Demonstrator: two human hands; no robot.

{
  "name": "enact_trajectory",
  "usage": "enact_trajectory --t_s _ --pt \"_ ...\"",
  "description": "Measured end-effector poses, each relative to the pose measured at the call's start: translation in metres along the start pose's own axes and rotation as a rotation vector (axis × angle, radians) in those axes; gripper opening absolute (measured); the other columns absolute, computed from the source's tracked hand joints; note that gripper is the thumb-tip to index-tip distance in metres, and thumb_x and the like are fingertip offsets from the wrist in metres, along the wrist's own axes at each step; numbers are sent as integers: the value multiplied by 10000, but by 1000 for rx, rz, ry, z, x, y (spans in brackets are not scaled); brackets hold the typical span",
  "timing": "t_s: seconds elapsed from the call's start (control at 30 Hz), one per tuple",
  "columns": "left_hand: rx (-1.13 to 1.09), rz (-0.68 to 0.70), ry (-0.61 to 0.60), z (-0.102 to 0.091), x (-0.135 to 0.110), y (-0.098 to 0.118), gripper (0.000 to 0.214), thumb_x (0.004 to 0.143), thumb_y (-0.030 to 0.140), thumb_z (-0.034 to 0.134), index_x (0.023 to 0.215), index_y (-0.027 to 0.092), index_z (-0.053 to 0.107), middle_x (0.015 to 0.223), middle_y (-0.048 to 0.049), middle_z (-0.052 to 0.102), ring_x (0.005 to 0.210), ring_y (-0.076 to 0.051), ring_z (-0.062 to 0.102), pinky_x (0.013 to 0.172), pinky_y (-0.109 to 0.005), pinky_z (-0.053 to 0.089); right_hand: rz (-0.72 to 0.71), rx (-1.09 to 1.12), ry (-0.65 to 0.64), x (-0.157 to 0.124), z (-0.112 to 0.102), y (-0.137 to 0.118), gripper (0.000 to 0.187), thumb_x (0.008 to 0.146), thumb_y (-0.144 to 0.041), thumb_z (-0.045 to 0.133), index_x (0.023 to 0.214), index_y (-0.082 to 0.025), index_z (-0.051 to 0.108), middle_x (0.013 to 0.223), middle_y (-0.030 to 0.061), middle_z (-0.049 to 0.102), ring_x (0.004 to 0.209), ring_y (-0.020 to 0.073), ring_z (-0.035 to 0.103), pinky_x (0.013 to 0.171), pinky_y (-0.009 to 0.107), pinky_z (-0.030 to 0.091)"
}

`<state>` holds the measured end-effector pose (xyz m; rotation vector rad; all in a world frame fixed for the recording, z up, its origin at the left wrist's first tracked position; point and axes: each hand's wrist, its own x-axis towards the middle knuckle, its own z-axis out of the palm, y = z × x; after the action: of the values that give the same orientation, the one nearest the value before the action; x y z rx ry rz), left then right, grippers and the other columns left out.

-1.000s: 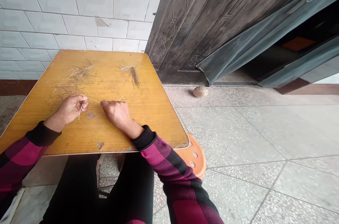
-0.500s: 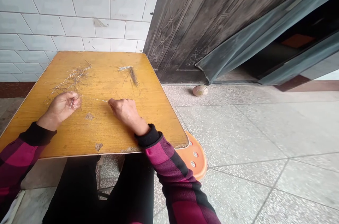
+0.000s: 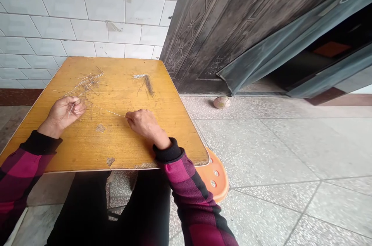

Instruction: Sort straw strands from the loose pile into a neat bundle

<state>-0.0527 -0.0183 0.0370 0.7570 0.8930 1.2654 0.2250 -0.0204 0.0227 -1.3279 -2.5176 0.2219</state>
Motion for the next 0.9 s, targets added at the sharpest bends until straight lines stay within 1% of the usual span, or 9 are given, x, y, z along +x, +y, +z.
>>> enact_trajectory --t_s 0.13,0.17,0.23,0.3,0.33,0.43,0.57,0.7,0.9 --pt "4 -21 -49 -8 2 5 242 686 155 508 451 158 449 420 12 375 411 -70 363 416 -200 309 3 -16 -135 1 -8 17 229 819 -184 487 638 -187 626 621 3 626 566 108 509 533 244 261" --pt "10 -38 -72 -9 2 6 244 682 162 515 449 159 445 417 12 372 407 -70 355 413 -200 303 26 -4 -123 2 -9 22 222 812 -182 499 633 -186 631 611 1 621 560 107 506 535 243 273" --pt "30 -79 -134 -8 2 4 236 667 169 540 452 158 444 417 12 375 405 -69 347 409 -198 285 71 104 -27 4 -8 28 215 833 -215 512 679 -177 657 620 7 622 570 108 518 558 243 322" --pt "51 -121 -209 -4 2 -3 223 646 175 579 463 156 453 426 13 386 411 -69 356 413 -195 273 85 352 76 7 -4 27 238 868 -300 516 767 -158 677 659 19 630 592 109 539 579 243 379" --pt "63 -139 -248 -1 2 -7 224 636 181 600 466 156 457 432 14 395 414 -70 365 418 -197 272 83 509 84 8 -1 23 263 873 -350 523 808 -148 679 670 21 628 590 107 543 570 239 400" --pt "152 -170 -355 11 1 -22 239 642 230 652 483 152 491 455 6 440 422 -79 394 431 -212 281 95 938 -46 13 11 3 338 835 -463 577 870 -138 664 671 9 616 526 80 509 474 206 401" --pt "349 -173 -417 23 0 -37 239 689 295 680 547 135 574 478 -3 481 445 -80 404 452 -218 296 123 1254 -184 17 26 -21 337 752 -465 690 848 -146 644 742 6 658 475 40 479 392 159 378" --pt "484 -99 -381 28 -2 -41 244 720 318 671 571 137 606 486 4 486 456 -77 403 459 -211 292 176 1380 -274 19 33 -24 314 690 -396 760 812 -138 629 681 -13 657 446 38 507 370 145 386" --pt "674 56 -336 27 -3 -39 100 681 247 685 676 147 680 573 3 558 518 -93 453 503 -220 347 244 1351 -217 18 33 -22 214 742 -320 708 797 -137 611 624 -29 643 427 35 514 372 142 403"
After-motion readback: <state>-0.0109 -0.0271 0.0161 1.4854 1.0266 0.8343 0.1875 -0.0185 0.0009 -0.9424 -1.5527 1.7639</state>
